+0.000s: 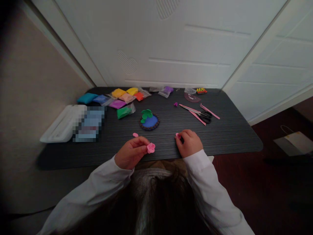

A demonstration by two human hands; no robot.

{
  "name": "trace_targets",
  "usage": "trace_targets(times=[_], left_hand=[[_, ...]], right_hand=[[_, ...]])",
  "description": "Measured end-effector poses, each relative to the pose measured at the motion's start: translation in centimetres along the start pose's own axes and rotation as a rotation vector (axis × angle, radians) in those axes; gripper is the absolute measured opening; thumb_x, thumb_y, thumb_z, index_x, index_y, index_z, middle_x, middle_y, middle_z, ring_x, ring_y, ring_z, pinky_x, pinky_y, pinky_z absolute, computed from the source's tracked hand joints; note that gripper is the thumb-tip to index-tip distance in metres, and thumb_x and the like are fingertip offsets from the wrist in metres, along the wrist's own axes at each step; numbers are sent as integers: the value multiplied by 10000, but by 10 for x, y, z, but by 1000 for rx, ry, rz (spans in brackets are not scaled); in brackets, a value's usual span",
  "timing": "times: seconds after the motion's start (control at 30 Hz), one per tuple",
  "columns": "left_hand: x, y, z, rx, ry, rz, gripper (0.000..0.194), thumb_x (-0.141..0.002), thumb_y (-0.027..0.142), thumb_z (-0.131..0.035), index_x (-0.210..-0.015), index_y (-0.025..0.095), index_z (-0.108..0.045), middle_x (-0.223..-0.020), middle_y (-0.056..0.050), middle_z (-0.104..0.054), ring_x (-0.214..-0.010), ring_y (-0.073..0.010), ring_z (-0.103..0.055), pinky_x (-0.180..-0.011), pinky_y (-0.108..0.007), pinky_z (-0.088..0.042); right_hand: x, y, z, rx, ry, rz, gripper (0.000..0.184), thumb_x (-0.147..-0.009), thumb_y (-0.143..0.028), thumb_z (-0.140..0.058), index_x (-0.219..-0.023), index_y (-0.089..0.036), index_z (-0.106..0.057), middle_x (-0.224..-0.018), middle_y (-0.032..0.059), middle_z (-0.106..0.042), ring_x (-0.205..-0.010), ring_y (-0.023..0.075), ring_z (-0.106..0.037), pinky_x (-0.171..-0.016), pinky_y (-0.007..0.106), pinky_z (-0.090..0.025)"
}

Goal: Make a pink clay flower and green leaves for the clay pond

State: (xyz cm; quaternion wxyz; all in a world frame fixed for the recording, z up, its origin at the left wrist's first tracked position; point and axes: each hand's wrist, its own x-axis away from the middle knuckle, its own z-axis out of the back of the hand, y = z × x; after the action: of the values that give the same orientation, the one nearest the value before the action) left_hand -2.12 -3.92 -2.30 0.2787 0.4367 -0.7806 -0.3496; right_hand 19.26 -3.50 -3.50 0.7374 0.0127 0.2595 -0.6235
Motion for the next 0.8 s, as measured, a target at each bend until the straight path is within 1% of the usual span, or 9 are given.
trace_targets(times=[0.2,0.3,0.37,0.47,0.53,0.57,0.67,0.73,0.8], left_hand=[[0,0,0,3,-3,-5,97,-606,122,-645,-693,116,-603,-665,-18,-634,-625,-96,-573,-606,-211,-421],[0,0,2,10,1,-3,99,-603,127,-650,-690,114,-604,-664,-21,-632,-628,-99,-571,-608,-214,-421],[0,-1,3,23,6,0,102,-600,127,-653,-688,113,-603,-663,-23,-630,-623,-97,-568,-605,-213,-420],[1,-1,3,72,-4,-9,98,-610,133,-647,-695,119,-602,-655,-20,-624,-609,-91,-561,-600,-211,-423],[3,-1,-1,130,-25,-13,90,-622,139,-637,-704,130,-601,-668,-16,-619,-623,-97,-562,-610,-221,-430],[4,1,-3,165,-38,-10,86,-628,139,-632,-708,138,-601,-684,-13,-617,-645,-104,-567,-621,-229,-435],[9,7,-15,275,-74,4,88,-634,130,-621,-712,166,-601,-748,0,-610,-761,-138,-580,-664,-244,-444],[12,11,-22,325,-91,-5,91,-632,142,-626,-715,172,-603,-798,-1,-614,-860,-169,-572,-723,-264,-444],[13,13,-27,355,-80,-24,92,-638,146,-622,-723,175,-605,-835,1,-618,-926,-184,-553,-786,-282,-429]], right_hand=[[-2,-2,3,-79,19,-67,168,-735,-305,-488,-715,-184,-602,-781,54,-599,-752,167,-540,-715,299,-424],[-4,-1,10,-267,27,-222,181,-695,-357,-530,-689,-191,-602,-741,37,-593,-678,154,-531,-644,296,-424],[-5,-1,17,-555,-21,-378,198,-649,-379,-580,-691,-187,-601,-704,26,-588,-629,139,-523,-602,286,-422],[-6,-7,27,-1165,-142,-602,186,-606,-353,-635,-697,-199,-584,-700,-2,-581,-629,118,-534,-576,260,-430],[-5,-15,31,-1488,-215,-704,143,-617,-319,-637,-680,-213,-565,-714,-28,-568,-653,101,-539,-571,239,-434],[-4,-21,31,-1593,-249,-727,124,-629,-305,-631,-671,-214,-559,-710,-38,-557,-659,92,-535,-572,230,-433],[-2,-39,28,-1709,-290,-699,98,-657,-282,-614,-663,-205,-555,-673,-44,-522,-639,80,-510,-575,225,-426],[1,-51,25,-1637,-202,-616,78,-664,-266,-611,-675,-206,-562,-651,-39,-514,-610,81,-491,-570,231,-414],[4,-60,25,-1469,-94,-478,48,-680,-243,-599,-696,-206,-572,-654,-29,-519,-612,90,-482,-583,244,-403]])
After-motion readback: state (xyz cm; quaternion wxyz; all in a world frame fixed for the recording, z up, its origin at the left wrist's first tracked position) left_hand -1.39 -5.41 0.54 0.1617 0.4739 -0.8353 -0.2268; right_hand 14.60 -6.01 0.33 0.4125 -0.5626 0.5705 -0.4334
